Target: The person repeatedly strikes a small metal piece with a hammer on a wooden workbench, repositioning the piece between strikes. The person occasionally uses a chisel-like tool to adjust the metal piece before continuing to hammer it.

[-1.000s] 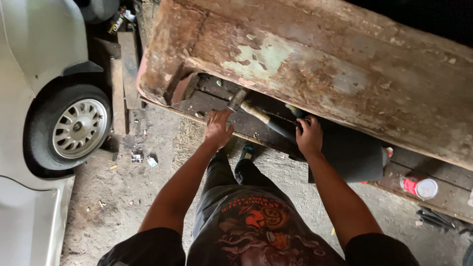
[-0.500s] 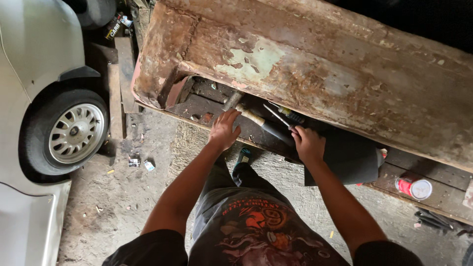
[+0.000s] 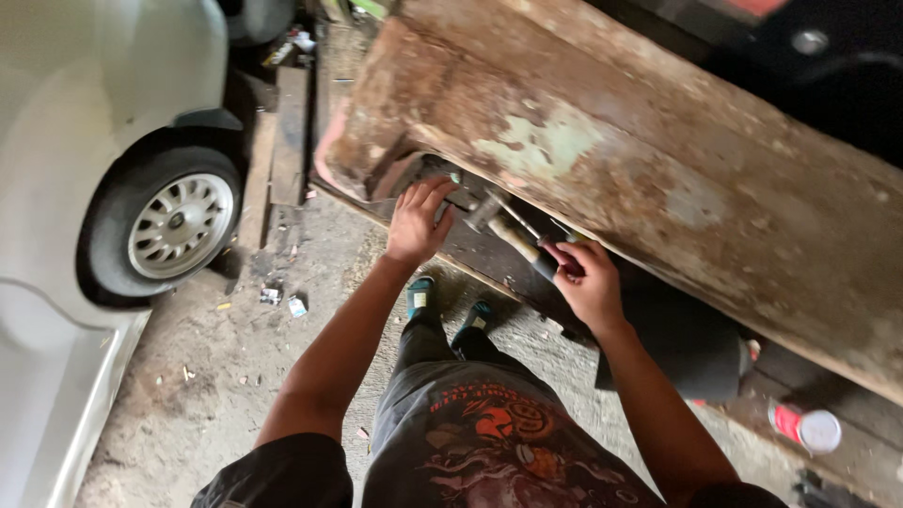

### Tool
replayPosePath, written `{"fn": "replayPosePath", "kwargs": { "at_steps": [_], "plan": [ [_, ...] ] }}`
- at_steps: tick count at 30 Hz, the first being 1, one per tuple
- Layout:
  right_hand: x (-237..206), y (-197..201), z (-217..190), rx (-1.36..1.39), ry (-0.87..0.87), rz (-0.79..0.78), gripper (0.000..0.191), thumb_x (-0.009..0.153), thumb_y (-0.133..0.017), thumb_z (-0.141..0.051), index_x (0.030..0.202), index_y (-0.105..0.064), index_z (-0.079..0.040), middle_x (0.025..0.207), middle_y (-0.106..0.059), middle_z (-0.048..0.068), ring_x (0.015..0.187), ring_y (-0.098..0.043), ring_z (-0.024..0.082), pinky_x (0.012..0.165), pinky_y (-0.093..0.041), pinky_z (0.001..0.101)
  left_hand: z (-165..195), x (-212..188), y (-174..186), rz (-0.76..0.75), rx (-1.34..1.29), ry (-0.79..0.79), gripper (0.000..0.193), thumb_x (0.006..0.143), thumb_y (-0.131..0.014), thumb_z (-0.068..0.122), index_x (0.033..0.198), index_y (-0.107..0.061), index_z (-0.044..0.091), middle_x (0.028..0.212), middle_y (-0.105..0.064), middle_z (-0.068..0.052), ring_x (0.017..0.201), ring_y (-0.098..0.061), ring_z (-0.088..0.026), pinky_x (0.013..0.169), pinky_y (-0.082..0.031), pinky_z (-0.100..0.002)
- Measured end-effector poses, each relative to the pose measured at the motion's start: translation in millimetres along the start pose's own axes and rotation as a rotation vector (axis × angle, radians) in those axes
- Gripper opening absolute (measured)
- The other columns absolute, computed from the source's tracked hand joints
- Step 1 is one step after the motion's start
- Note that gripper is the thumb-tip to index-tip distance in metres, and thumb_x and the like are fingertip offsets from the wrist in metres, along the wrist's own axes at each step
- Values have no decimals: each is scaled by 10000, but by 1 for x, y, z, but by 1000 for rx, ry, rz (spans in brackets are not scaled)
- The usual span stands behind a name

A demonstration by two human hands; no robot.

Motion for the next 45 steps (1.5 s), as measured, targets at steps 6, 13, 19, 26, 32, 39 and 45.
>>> {"fn": "replayPosePath", "kwargs": {
  "at_steps": [6, 13, 19, 26, 32, 39, 45],
  "plan": [
    [57, -33, -18, 749, -184, 26, 274, 944, -731, 9, 1196, -631, -31, 1049, -740, 108, 796, -661, 138, 664, -521, 254, -31, 7, 66, 110, 27, 58, 491, 914, -684, 130, 1390, -569, 88, 1377, -588, -130, 1286, -546, -354, 1058, -458, -458],
    [147, -87, -63, 881, -20, 126, 168, 1000, -675, 46, 1128, -609, -39, 956, -672, 64, 856, -750, 251, 663, -524, 278, -74, 36, 90, 121, 191, 130, 500, 927, -675, 282, 1390, -565, 129, 1489, -522, -113, 1425, -441, -348, 1182, -316, -549],
    [181, -131, -88, 730, 71, 64, 191, 988, -657, 66, 1104, -556, -48, 970, -646, 46, 904, -782, 259, 668, -549, 267, -106, 52, 77, -63, 271, 356, 627, 980, -585, 432, 1529, -420, 179, 1632, -301, -141, 1473, -266, -390, 1169, -153, -608],
    [199, -151, -92, 720, 166, 122, 60, 1057, -552, 32, 1028, -571, -16, 992, -694, 109, 954, -760, 247, 843, -670, 360, -115, 46, 71, -40, 242, 375, 654, 976, -558, 405, 1569, -387, 190, 1654, -329, -124, 1515, -295, -367, 1237, -215, -553],
    [232, -190, -89, 1088, 96, 25, 82, 948, -532, 23, 934, -528, -57, 735, -515, 52, 628, -489, 156, 601, -477, 347, -113, 45, 75, 40, 216, 315, 692, 908, -605, 354, 1554, -435, 175, 1631, -383, -148, 1495, -348, -394, 1237, -248, -549],
    [245, -207, -77, 1174, -69, 142, 115, 918, -518, 21, 843, -514, -67, 631, -445, 32, 518, -390, 130, 477, -333, 320, -111, 46, 77, 59, 215, 305, 716, 866, -619, 322, 1539, -453, 145, 1607, -401, -181, 1480, -366, -405, 1234, -256, -551],
    [247, -214, -75, 1180, -118, 285, 147, 879, -525, 54, 833, -500, -83, 613, -420, 14, 473, -365, 113, 408, -272, 300, -110, 45, 74, 42, 265, 291, 704, 886, -619, 332, 1540, -435, 149, 1624, -380, -183, 1476, -362, -416, 1221, -249, -563]
  ]
}}
Point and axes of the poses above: each hand's wrist, its own x-axis towards the middle knuckle, its own y-axis out of the back of the hand, z = x × y, the point moved 4 cm from there along x, towards the middle knuckle
